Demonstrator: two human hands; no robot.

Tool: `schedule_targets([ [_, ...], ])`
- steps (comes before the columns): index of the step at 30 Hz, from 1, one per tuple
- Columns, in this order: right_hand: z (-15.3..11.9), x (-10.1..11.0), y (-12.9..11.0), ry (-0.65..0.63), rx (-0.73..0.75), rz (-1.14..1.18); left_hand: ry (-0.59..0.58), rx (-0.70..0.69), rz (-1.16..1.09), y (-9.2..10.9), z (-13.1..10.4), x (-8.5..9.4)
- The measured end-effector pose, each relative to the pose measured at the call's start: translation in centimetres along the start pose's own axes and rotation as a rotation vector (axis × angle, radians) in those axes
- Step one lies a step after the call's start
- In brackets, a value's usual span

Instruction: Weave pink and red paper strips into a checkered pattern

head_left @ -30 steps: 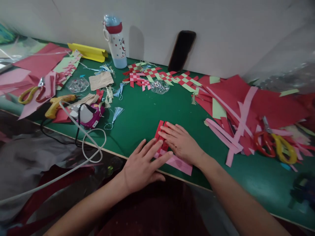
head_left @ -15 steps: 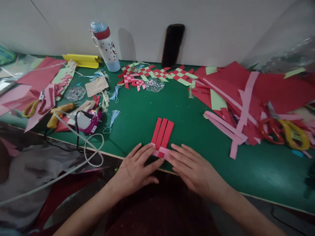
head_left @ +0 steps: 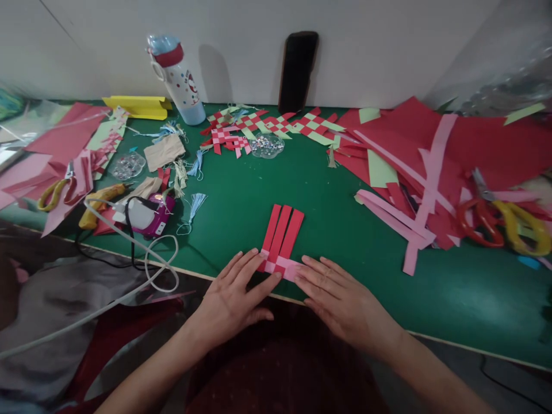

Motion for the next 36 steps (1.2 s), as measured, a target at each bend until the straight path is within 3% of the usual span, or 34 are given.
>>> schedule_targets([
  [7,-0.1,-0.1,0.0,0.026,0.001,-0.001,0.001,-0.044,0.044,0.2,-1.4,0.0],
  [15,0.2,0.5,0.0,0.008,0.008,0.006,-0.014,-0.040,0.067,-0.6,-0.8,0.4],
  [21,3.5,1.8,0.6,0.070,0.071,-0.070,-0.031,-0.110,0.053,-1.1,-1.2,0.9],
  [28,8.9,-1.0,2.7,-0.068,0.075,-0.121,-0.047,-0.136,0.057,-1.5,-1.5,1.0],
  [36,8.9,-1.8,3.4,-0.072,0.072,-0.088,-0.027,-0.119,0.009,-2.0,-1.2,0.9],
])
Point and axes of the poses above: each hand's wrist, its own z-axis towards the middle knuckle, its own x-axis out of the back of the hand, y = z × x, the point moved 5 cm from there along z, towards the middle knuckle, and after that the axes turned 15 degrees about -x, right-handed, at the moved point
